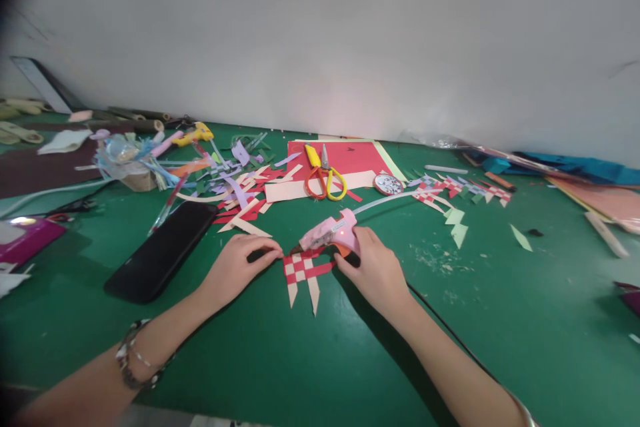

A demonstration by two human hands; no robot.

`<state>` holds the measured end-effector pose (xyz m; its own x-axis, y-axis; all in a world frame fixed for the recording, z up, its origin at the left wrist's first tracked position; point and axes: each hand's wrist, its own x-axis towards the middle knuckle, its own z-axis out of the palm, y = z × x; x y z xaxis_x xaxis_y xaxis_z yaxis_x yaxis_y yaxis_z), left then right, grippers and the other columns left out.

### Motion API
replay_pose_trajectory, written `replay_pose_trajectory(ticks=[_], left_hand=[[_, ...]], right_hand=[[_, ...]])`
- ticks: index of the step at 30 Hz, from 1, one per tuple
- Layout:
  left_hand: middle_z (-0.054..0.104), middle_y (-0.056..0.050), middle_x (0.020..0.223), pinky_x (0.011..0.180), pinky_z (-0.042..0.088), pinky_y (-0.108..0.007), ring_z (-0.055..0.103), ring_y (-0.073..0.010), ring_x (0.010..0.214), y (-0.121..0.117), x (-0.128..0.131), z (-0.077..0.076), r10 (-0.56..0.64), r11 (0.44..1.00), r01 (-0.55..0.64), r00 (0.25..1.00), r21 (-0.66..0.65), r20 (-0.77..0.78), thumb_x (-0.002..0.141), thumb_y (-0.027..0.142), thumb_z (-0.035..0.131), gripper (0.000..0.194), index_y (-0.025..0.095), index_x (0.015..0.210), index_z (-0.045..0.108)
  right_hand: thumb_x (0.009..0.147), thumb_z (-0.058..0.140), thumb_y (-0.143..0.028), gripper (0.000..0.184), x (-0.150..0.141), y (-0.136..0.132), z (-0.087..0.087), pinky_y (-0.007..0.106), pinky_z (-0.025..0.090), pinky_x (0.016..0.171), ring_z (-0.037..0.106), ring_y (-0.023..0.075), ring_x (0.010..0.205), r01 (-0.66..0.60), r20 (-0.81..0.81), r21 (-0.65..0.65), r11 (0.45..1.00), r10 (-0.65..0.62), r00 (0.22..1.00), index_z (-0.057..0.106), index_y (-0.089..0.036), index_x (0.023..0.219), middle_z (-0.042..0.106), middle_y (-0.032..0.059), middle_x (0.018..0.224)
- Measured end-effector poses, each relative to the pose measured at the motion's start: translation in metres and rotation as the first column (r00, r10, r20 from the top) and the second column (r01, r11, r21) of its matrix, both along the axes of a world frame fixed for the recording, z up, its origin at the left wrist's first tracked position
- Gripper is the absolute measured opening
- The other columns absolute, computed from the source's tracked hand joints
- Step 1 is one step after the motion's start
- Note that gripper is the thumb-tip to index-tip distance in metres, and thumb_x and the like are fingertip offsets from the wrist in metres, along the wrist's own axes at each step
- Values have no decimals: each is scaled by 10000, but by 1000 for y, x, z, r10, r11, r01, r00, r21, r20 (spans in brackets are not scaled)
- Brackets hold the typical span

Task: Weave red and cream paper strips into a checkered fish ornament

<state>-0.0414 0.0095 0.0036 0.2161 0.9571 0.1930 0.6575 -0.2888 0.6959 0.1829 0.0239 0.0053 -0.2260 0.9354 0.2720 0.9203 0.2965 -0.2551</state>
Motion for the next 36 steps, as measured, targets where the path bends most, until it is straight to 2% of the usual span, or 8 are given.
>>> replay_pose_trajectory(ticks=[3, 6, 12, 18, 28, 32, 36], left_hand=[[686, 6, 733, 667, 442, -246, 612, -160, 703, 0, -2, -1, 68, 996, -74, 990, 43, 123, 763, 259, 520, 143, 202, 686, 626], [684, 3, 728, 661, 467, -233, 614, -154, 694, 1, -5, -1, 150, 988, -154, 963, -2, 225, 738, 277, 528, 136, 202, 681, 626], [680, -3, 730, 664, 479, -250, 606, -152, 676, 3, -8, -3, 187, 981, -160, 932, -110, 312, 705, 291, 557, 123, 198, 705, 638], [678, 4, 727, 658, 478, -245, 602, -145, 669, 2, -8, -4, 162, 986, -139, 938, -94, 306, 714, 282, 567, 109, 200, 712, 639], [670, 13, 725, 639, 474, -222, 595, -130, 663, 0, -8, -1, 101, 995, -103, 967, -3, 235, 731, 256, 561, 97, 192, 714, 631], [670, 7, 731, 629, 471, -218, 597, -130, 667, 0, -10, -3, 72, 997, -74, 965, -1, 251, 731, 250, 556, 98, 189, 717, 632], [667, 12, 726, 606, 465, -216, 597, -132, 661, -1, -12, -3, 39, 999, -40, 969, -2, 242, 732, 253, 555, 96, 196, 719, 632]], right_hand=[[719, 466, -393, 224, 0, 0, 1, 258, 378, 514, 529, 176, 615, 6, -25, 0, 1000, -6, 1000, 464, -189, 811, 571, 54, 755], [715, 465, -410, 218, 0, 0, 2, 250, 360, 497, 503, 161, 572, 8, -56, 6, 1000, -8, 998, 450, -199, 766, 550, 36, 700], [710, 464, -439, 245, 1, 1, 5, 246, 331, 475, 462, 147, 527, 39, -107, 6, 999, -38, 994, 460, -198, 757, 519, 20, 646], [692, 479, -452, 276, 5, 5, 8, 251, 327, 469, 442, 144, 510, 67, -174, 9, 998, -65, 983, 487, -190, 780, 516, 15, 622], [612, 486, -524, 332, 16, 13, 25, 229, 289, 424, 372, 104, 442, 171, -338, -98, 980, -195, 921, 420, -206, 682, 417, -44, 503], [601, 480, -517, 316, 33, 29, 33, 240, 291, 432, 386, 112, 446, 263, -294, -107, 959, -283, 913, 373, -220, 623, 409, -40, 501], [579, 502, -472, 297, 55, 37, 45, 251, 256, 453, 351, 111, 461, 387, -181, -37, 921, -387, 904, 324, -235, 587, 381, -38, 500]])
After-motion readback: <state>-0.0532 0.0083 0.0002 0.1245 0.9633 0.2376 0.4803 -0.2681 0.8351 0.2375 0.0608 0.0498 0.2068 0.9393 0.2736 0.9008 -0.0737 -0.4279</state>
